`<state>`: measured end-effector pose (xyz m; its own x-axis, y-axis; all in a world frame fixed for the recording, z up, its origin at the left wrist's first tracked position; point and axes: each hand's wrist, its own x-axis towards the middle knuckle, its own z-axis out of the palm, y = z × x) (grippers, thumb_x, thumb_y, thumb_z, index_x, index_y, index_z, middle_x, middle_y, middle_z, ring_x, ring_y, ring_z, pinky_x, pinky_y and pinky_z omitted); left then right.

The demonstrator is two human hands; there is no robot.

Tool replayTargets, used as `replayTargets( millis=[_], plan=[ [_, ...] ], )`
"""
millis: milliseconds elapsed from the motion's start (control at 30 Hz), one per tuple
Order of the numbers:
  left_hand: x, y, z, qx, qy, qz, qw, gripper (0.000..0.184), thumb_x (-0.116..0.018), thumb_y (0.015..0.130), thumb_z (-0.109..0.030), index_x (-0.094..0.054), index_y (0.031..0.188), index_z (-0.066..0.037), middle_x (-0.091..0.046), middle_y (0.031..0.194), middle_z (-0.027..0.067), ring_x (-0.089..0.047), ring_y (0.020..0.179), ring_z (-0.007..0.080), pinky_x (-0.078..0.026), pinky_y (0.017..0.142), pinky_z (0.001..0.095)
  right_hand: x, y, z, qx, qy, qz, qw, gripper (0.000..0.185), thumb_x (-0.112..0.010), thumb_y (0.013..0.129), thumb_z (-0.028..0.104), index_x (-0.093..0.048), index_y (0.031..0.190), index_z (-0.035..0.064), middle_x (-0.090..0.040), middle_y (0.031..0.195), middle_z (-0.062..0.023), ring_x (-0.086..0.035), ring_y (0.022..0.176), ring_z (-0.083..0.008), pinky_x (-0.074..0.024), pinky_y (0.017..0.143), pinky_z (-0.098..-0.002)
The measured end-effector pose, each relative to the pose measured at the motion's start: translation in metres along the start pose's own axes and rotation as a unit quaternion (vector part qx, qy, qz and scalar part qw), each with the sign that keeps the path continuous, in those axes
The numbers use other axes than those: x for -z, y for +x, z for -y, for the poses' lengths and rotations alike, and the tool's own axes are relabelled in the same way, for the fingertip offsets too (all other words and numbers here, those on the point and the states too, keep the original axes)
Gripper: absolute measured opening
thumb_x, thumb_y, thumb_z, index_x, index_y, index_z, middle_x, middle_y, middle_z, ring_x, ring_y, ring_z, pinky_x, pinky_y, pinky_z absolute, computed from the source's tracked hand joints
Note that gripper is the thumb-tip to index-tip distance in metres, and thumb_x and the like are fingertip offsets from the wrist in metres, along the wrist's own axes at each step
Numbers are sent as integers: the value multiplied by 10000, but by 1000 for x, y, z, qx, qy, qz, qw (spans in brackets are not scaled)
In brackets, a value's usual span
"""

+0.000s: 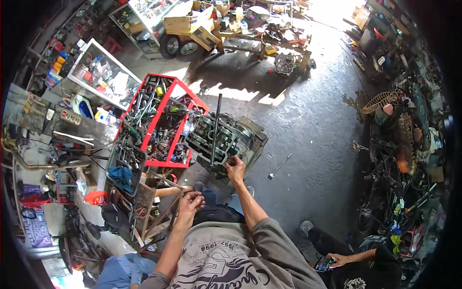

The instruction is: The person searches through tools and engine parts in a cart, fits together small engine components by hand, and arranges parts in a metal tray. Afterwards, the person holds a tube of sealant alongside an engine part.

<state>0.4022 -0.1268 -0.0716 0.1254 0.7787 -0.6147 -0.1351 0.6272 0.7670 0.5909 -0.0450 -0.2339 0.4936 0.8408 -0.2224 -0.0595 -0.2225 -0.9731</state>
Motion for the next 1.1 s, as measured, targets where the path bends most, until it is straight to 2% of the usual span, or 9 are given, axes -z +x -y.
replayTargets(
  millis=[167,267,367,567,767,1033,1100],
  plan=[
    [-2,-1,-2,3,4,-7,1000,145,-576,899,-101,-557,1036,-56,-608,916,43,-603,795,126,-504,708,235,0,1,-1,-4,2,1,1000,244,-739,674,75,-580,833,-19,-651,746,-73,-601,683,-139,-480,661,-286],
    [-4,1,-2,2,7,-3,1000,152,-576,900,-107,-557,1041,-54,-607,915,42,-601,800,126,-506,709,237,-1,2,-2,-15,-1,11,1000,228,-727,691,48,-597,866,-20,-674,799,-70,-632,743,-116,-501,690,-257],
    [-5,2,-2,1,14,-2,1000,180,-606,879,-96,-560,1046,-48,-614,908,36,-605,805,115,-506,704,230,-2,0,-3,-13,28,-4,1000,254,-730,673,67,-588,862,-24,-664,771,-83,-630,723,-142,-496,679,-287],
    [-8,4,-4,0,17,-1,1000,185,-601,881,-94,-558,1055,-45,-611,914,38,-603,809,115,-506,703,231,0,0,2,4,-1,5,1000,263,-724,677,77,-591,876,-32,-675,789,-101,-651,743,-158,-507,678,-294],
    [-7,5,-4,-2,15,-3,1000,180,-599,882,-93,-560,1052,-46,-611,910,39,-602,803,113,-504,700,230,-1,2,1,15,-55,8,998,271,-726,669,88,-590,870,-34,-669,766,-117,-635,697,-166,-501,659,-296],
    [2,7,-4,-8,-14,-3,1000,175,-607,876,-94,-571,1039,-42,-617,908,42,-602,794,112,-506,697,231,25,-9,-6,29,-12,17,999,259,-720,715,119,-593,905,-1,-628,740,-48,-573,677,-104,-471,624,-263],
    [8,11,-3,-15,-33,-6,999,181,-611,874,-94,-575,1042,-37,-619,906,45,-603,796,114,-506,701,232,43,-24,2,12,-50,42,998,262,-721,713,116,-594,908,-2,-624,733,-44,-571,675,-99,-472,629,-260]
  ],
)
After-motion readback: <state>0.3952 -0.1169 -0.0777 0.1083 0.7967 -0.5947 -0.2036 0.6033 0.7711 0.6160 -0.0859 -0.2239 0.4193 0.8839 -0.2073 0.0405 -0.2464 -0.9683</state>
